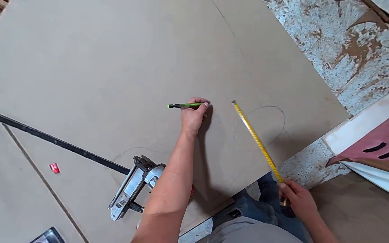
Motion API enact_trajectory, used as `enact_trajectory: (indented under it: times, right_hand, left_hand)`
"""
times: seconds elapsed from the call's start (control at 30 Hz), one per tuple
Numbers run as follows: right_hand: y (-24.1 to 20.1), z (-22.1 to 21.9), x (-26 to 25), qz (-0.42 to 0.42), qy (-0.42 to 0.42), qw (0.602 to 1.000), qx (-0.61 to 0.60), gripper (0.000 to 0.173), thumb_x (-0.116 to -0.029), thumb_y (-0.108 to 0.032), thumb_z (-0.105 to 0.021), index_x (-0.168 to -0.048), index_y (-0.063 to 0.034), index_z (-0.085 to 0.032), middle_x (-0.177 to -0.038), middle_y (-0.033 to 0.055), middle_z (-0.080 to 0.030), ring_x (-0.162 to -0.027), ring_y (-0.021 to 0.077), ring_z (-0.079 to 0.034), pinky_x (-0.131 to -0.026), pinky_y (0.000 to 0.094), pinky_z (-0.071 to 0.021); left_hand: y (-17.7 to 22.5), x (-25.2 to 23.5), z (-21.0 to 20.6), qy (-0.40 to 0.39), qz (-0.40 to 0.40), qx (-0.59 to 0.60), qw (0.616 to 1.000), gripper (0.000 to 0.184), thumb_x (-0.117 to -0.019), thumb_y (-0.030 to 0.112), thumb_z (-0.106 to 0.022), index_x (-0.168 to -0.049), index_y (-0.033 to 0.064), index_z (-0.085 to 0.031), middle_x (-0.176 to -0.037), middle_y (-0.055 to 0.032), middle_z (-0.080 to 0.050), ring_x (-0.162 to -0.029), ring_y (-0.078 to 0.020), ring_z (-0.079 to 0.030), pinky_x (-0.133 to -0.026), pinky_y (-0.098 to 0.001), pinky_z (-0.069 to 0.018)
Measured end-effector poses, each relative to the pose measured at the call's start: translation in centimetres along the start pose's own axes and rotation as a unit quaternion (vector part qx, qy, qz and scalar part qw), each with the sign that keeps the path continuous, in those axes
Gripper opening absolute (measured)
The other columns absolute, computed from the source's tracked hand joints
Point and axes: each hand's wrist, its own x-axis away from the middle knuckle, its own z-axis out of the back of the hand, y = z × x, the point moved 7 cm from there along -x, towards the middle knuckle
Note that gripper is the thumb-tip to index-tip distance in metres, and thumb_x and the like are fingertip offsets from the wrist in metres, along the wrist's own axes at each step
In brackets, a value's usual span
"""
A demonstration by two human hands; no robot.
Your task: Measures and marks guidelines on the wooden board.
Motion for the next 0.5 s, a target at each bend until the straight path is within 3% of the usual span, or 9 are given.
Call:
enact_trajectory:
  times: [0.07, 0.2, 0.33, 0.5]
  right_hand:
    - [0.9, 2.1, 2.2, 0.000, 0.042, 0.999, 0.003, 0.034, -0.1032, -0.036, -0.056, -0.112, -0.0074, -0.073, -0.083, 0.0009, -0.072, -0.072, 0.0136, -0.068, -0.064, 0.0320, -0.0584]
    - [2.5, 5.0, 6.2, -0.020, 0.080, 0.997, 0.010, 0.028, -0.1044, -0.023, -0.055, -0.114, -0.0030, -0.071, -0.083, 0.0030, -0.071, -0.071, 0.0130, -0.068, -0.064, 0.0316, -0.0586]
    - [3.6, 5.7, 7.8, -0.057, 0.108, 0.992, -0.005, 0.025, -0.1051, -0.018, -0.055, -0.114, -0.0013, -0.071, -0.083, 0.0028, -0.072, -0.072, 0.0118, -0.068, -0.068, 0.0300, -0.0593]
    - [2.4, 3.9, 7.0, -0.018, 0.111, 0.993, -0.044, 0.022, -0.1042, -0.014, -0.056, -0.109, -0.0009, -0.072, -0.079, 0.0023, -0.071, -0.068, 0.0102, -0.066, -0.063, 0.0261, -0.0575]
  left_hand:
    - [-0.1, -0.8, -0.3, -0.015, -0.003, -0.003, 1.000, 0.017, -0.0994, 0.017, -0.065, -0.108, 0.0056, -0.075, -0.091, -0.0057, -0.075, -0.074, -0.0139, -0.070, -0.067, -0.0327, -0.0601]
    - [0.4, -2.3, -0.8, -0.006, -0.027, -0.008, 1.000, 0.012, -0.0957, 0.013, -0.067, -0.102, 0.0067, -0.075, -0.078, -0.0006, -0.070, -0.059, -0.0076, -0.059, -0.054, -0.0245, -0.0494]
    - [0.1, -2.8, -0.9, 0.004, -0.043, 0.014, 0.999, 0.010, -0.0878, 0.009, -0.072, -0.097, 0.0059, -0.069, -0.079, -0.0040, -0.072, -0.061, -0.0129, -0.066, -0.054, -0.0296, -0.0562]
    - [0.0, -2.6, -0.9, 0.032, -0.044, -0.003, 0.999, 0.010, -0.0864, 0.010, -0.075, -0.092, 0.0067, -0.068, -0.076, -0.0029, -0.072, -0.062, -0.0124, -0.068, -0.058, -0.0302, -0.0589]
